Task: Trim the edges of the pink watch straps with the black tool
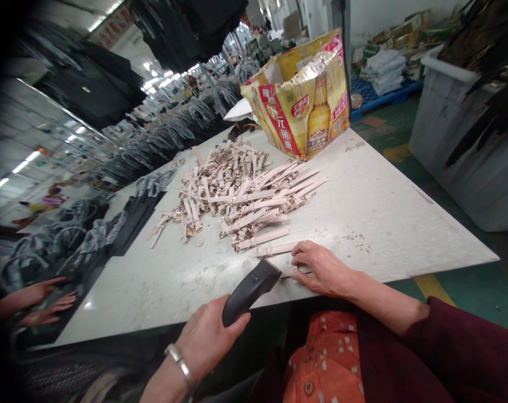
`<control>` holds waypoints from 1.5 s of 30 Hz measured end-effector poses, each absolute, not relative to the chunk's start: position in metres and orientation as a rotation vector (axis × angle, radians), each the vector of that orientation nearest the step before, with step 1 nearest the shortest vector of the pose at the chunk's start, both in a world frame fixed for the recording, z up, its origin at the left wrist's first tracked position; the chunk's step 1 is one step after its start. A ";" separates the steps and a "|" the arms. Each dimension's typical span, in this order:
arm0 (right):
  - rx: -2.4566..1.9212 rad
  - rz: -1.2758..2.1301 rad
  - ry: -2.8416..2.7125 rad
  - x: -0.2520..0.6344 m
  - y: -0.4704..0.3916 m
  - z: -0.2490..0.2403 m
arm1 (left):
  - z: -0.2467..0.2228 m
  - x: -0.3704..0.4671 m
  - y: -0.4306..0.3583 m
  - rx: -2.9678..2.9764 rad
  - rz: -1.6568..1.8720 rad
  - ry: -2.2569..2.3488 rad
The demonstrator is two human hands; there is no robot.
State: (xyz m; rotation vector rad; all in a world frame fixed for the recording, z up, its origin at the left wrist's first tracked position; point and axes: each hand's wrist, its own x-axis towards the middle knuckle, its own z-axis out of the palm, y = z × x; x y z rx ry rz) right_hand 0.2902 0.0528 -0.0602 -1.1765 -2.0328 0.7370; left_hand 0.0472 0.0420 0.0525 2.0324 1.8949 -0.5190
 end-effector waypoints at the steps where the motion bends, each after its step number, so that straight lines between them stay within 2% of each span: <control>1: -1.184 0.736 -2.033 0.290 0.053 -0.062 | 0.050 0.048 0.041 2.030 -0.524 1.892; 7: -1.316 0.701 -2.014 0.282 0.057 -0.069 | 0.034 0.057 0.046 2.037 -0.402 1.824; 13: -1.453 0.555 -2.110 0.271 0.051 -0.056 | 0.041 0.035 0.042 1.905 -0.256 1.900; 20: -1.229 0.375 -2.249 0.273 0.038 -0.064 | 0.042 0.021 0.019 1.857 -0.254 1.852; 27: -1.082 0.519 -2.260 0.277 0.036 -0.065 | 0.033 0.016 0.008 1.864 -0.319 1.858; 36: -1.112 0.720 -2.197 0.275 0.041 -0.060 | 0.037 0.025 0.009 1.798 -0.387 1.875; 45: -1.069 0.654 -2.221 0.271 0.049 -0.068 | 0.032 0.029 0.014 1.763 -0.336 1.888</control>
